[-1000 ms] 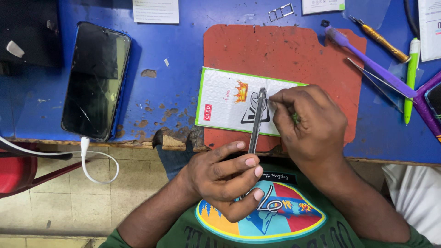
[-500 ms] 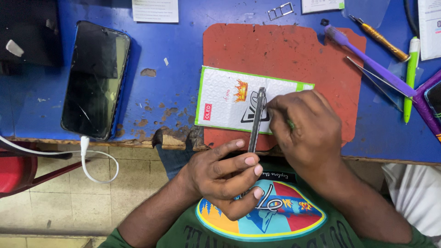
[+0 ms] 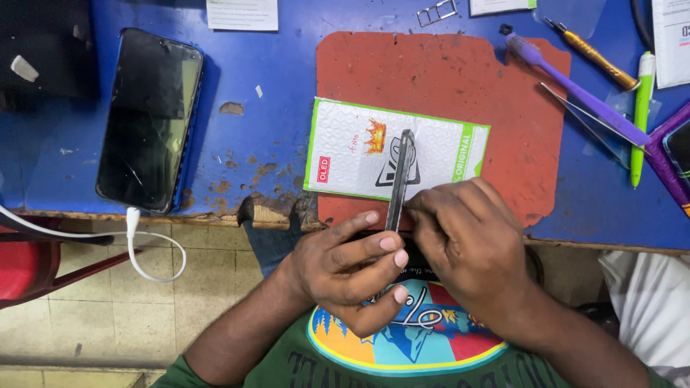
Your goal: The person cleans the interior of a smartphone chassis with a brush and picks at residue with a tool. They then handle a new screen assembly and align it with the chassis, preparing to install it.
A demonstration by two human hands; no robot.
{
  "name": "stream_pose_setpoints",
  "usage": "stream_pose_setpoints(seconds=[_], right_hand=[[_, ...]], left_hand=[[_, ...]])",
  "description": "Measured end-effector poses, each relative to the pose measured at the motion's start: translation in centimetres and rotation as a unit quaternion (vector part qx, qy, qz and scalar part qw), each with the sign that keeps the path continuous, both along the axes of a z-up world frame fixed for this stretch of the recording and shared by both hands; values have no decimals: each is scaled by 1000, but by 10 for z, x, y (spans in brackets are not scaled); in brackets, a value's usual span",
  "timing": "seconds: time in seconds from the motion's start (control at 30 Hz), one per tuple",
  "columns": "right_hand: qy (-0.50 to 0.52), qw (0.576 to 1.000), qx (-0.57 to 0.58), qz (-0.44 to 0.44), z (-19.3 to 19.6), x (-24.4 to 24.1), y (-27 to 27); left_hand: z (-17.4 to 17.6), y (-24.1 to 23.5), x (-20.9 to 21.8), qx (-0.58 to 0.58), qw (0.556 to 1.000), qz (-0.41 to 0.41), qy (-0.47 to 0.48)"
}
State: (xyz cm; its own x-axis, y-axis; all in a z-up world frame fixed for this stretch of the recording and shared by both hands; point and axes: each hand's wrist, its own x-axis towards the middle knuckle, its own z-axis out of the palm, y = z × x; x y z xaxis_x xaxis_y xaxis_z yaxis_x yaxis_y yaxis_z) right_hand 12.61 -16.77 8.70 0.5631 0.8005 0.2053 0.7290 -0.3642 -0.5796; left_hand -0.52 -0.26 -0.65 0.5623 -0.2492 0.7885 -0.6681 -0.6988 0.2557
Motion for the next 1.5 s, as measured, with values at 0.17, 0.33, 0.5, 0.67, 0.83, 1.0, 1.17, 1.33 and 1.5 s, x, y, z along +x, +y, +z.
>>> stream_pose_setpoints(seconds=[0.17, 0.33, 0.5, 0.67, 0.83, 1.0, 1.17, 1.33, 1.5], right_hand=[[47, 998, 5, -32, 0, 7, -10], [-53, 994, -6, -90, 1, 36, -18], [-6, 991, -1, -134, 20, 63, -29], [-185, 973, -79, -117, 1, 109, -55], [-159, 981, -19, -110, -20, 111, -68], [96, 986, 61, -121, 22, 55, -36], [-1, 994, 85, 72, 40, 14, -2], [20, 999, -22, 25, 21, 34, -27], [-48, 996, -58, -39, 13, 70, -59]], left_hand=[[0, 1, -1, -16, 1000, -2, 27], [17, -3, 4, -147, 986, 63, 45], [47, 2, 16, -465, 880, 56, 84], [77, 23, 23, -673, 718, -49, 172], [75, 28, 27, -692, 696, -106, 158], [62, 27, 28, -674, 714, -93, 166], [59, 23, 28, -625, 759, -85, 158], [60, 37, 14, -650, 747, -44, 133], [62, 54, 7, -669, 734, -55, 105]])
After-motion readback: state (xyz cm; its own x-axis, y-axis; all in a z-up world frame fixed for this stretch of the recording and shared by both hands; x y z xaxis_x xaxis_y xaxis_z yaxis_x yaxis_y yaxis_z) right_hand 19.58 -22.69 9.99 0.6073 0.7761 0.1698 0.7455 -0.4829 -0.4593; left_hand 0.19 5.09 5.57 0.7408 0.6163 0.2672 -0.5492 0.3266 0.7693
